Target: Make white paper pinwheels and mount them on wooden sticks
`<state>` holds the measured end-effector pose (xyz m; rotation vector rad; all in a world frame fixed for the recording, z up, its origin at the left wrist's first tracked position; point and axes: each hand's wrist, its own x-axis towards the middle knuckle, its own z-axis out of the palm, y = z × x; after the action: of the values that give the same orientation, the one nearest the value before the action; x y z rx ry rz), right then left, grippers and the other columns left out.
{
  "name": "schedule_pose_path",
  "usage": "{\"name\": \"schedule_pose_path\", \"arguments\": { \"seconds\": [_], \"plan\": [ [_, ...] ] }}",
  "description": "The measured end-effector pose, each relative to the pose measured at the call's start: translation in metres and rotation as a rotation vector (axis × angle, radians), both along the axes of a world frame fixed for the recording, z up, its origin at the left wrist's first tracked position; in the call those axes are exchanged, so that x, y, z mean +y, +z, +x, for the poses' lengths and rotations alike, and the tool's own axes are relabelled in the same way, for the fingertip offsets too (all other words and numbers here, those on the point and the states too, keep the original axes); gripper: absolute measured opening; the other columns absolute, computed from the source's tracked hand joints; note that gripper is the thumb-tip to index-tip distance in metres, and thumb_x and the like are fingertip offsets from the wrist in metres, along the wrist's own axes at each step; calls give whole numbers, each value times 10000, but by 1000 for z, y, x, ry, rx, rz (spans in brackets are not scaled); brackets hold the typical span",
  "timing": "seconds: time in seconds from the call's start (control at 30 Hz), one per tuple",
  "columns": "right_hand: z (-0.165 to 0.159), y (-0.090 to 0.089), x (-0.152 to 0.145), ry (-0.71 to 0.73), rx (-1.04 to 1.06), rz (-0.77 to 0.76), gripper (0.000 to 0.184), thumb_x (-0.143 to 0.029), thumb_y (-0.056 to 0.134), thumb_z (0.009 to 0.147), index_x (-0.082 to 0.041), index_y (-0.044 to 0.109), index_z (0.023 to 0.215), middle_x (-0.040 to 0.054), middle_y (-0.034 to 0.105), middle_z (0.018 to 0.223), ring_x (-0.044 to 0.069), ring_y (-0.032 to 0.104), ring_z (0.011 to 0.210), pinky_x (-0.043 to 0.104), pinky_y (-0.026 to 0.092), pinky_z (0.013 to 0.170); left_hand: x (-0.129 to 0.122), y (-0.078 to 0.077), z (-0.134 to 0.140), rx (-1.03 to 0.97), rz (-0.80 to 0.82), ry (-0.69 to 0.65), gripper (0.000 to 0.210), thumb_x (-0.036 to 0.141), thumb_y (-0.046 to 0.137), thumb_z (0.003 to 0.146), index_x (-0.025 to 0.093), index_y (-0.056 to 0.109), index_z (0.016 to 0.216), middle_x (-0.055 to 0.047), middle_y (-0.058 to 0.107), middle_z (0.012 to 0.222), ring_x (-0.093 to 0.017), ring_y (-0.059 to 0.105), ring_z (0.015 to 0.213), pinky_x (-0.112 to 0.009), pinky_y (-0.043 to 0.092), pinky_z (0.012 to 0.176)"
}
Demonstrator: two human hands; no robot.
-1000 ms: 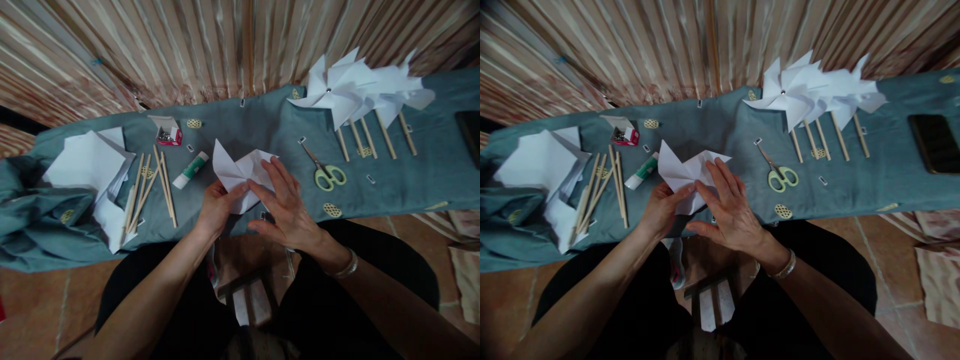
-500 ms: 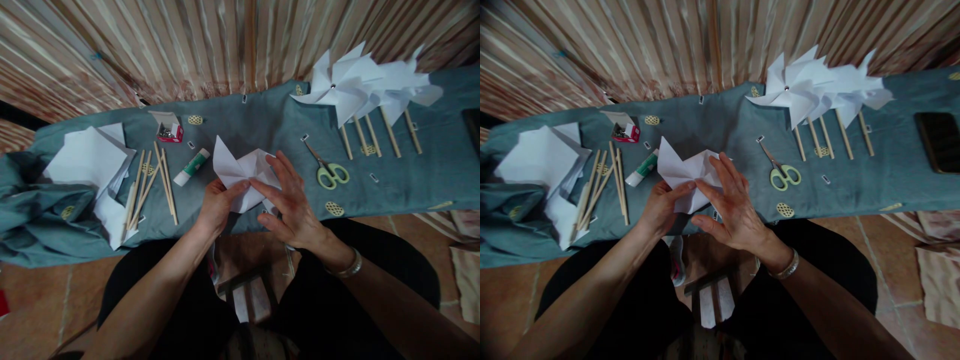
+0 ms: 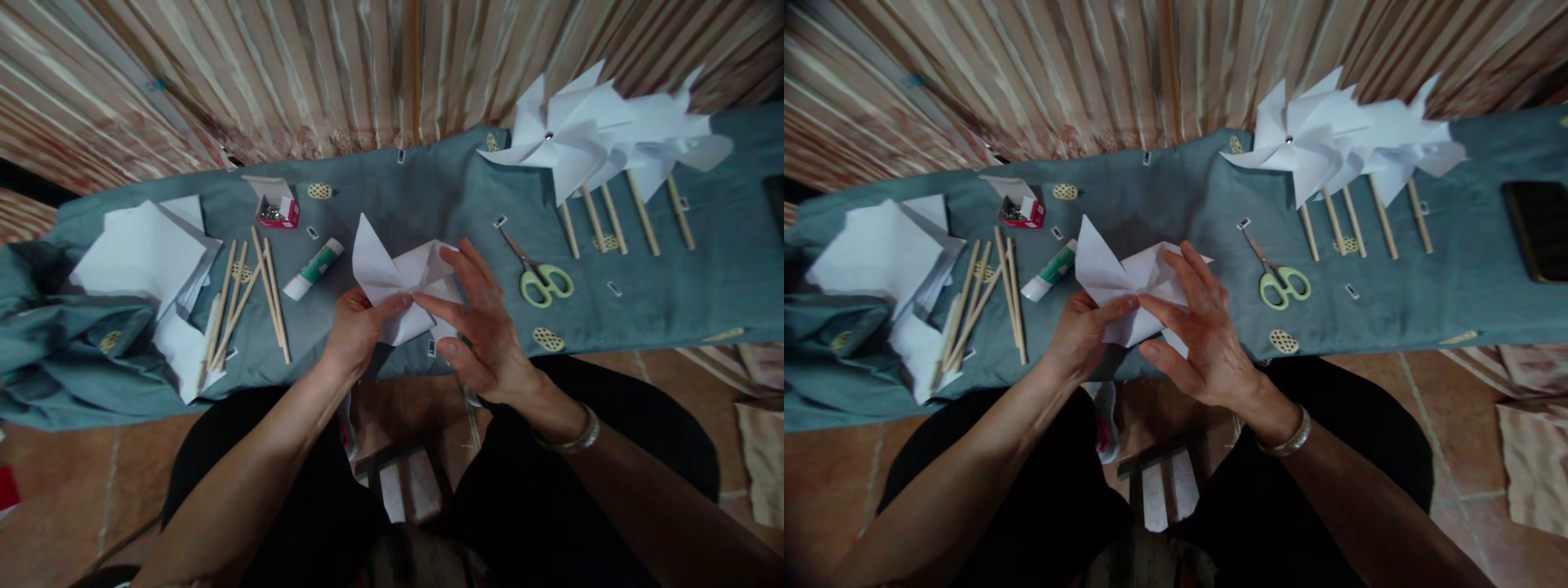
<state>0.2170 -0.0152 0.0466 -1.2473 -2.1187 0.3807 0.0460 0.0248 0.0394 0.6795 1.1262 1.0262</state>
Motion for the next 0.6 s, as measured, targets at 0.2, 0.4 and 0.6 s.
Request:
{"name": "schedule_pose_path", "arguments": {
  "seconds": [0.2, 0.4, 0.6],
  "plan": [
    [12, 11, 6, -108, 129, 6, 415, -461, 457, 955, -368, 502, 1357, -2, 310, 1580, 295, 215, 1491, 550, 231, 1206, 3, 0, -2, 50, 59, 1, 222, 220, 801, 612, 173, 742, 821, -40, 765, 883, -242, 694, 870, -372, 536, 824],
    [25, 5, 17, -323, 477, -144, 539, -512, 642, 844, -244, 552, 1303, 127, 559, 1385, 299, 558, 1262, 526, 492, 1012, 8, 2, -5, 84, 104, 48, 207, 214, 803, 596, 178, 740, 790, -37, 763, 871, -227, 684, 841, -344, 544, 791],
    [19, 1, 22, -334, 845, -621, 389, -549, 746, 725, -220, 726, 933, 49, 752, 913, 208, 698, 852, 345, 572, 770, 8, 8, -2, 80, 151, 55, 231, 227, 812, 583, 155, 740, 790, -40, 763, 845, -192, 680, 770, -304, 542, 743]
  ]
}}
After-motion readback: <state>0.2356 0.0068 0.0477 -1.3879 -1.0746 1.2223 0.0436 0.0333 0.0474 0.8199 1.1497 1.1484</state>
